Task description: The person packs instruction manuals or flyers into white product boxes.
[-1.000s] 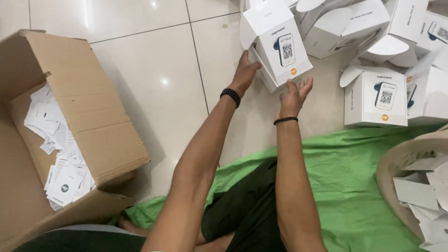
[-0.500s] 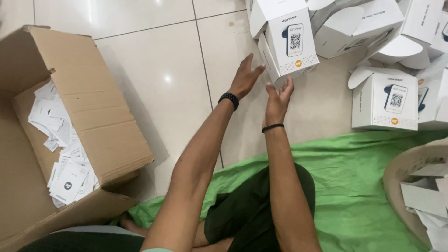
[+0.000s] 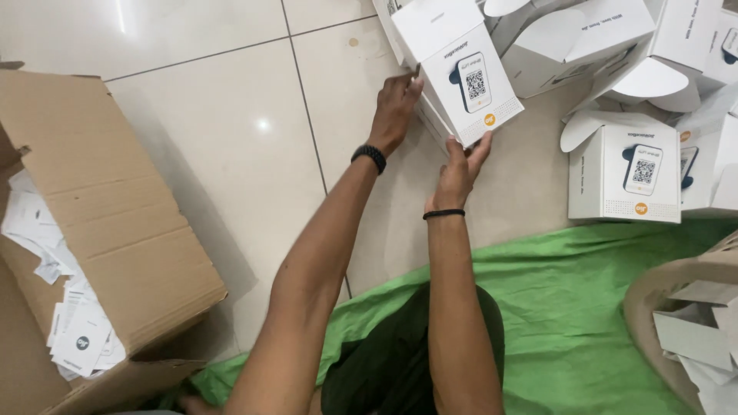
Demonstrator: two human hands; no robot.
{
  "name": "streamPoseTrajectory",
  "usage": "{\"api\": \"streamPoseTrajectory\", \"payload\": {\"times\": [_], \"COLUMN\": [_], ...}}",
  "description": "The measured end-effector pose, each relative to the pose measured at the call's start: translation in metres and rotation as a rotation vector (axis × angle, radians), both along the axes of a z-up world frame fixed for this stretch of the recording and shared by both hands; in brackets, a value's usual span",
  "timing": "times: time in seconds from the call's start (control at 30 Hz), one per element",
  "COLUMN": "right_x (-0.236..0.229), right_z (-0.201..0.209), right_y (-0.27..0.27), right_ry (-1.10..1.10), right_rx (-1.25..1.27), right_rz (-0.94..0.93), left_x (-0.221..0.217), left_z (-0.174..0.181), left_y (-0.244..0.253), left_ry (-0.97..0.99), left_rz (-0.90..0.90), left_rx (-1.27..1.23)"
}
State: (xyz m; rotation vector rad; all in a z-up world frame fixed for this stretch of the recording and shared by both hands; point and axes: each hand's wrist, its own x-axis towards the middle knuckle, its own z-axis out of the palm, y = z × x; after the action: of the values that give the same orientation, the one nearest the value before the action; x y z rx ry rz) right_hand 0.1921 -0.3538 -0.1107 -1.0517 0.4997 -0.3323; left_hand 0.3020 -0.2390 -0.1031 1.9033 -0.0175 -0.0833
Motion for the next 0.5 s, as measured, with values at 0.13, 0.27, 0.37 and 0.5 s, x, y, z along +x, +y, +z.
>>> {"api": "streamPoseTrajectory", "payload": {"times": [0.13, 0.27, 0.37, 0.5], "right_x": [-0.008, -0.019, -0.015, -0.027], "right_z": [0.0, 0.011, -0.006, 0.001], "right_y": [0.001, 0.007, 0.015, 0.038], "right_ry": [-0.036, 0.177, 0.164, 0.032], "right_rx": [-0.149, -0.531, -0.659, -0.638], "right_rz": [-0.135, -0.148, 0.001, 0.331], "left_x": [-0.099, -0.218, -0.291, -0.35], "left_z": [-0.027, -0.023, -0.011, 0.0], "left_y": [0.019, 0.034, 0.054, 0.09], "left_ry": [-0.185, -0.178, -0.334, -0.571], "left_rz": [0.04, 0.102, 0.0, -0.309], "left_rx": [0.024, -0.018, 0.238, 0.609]}}
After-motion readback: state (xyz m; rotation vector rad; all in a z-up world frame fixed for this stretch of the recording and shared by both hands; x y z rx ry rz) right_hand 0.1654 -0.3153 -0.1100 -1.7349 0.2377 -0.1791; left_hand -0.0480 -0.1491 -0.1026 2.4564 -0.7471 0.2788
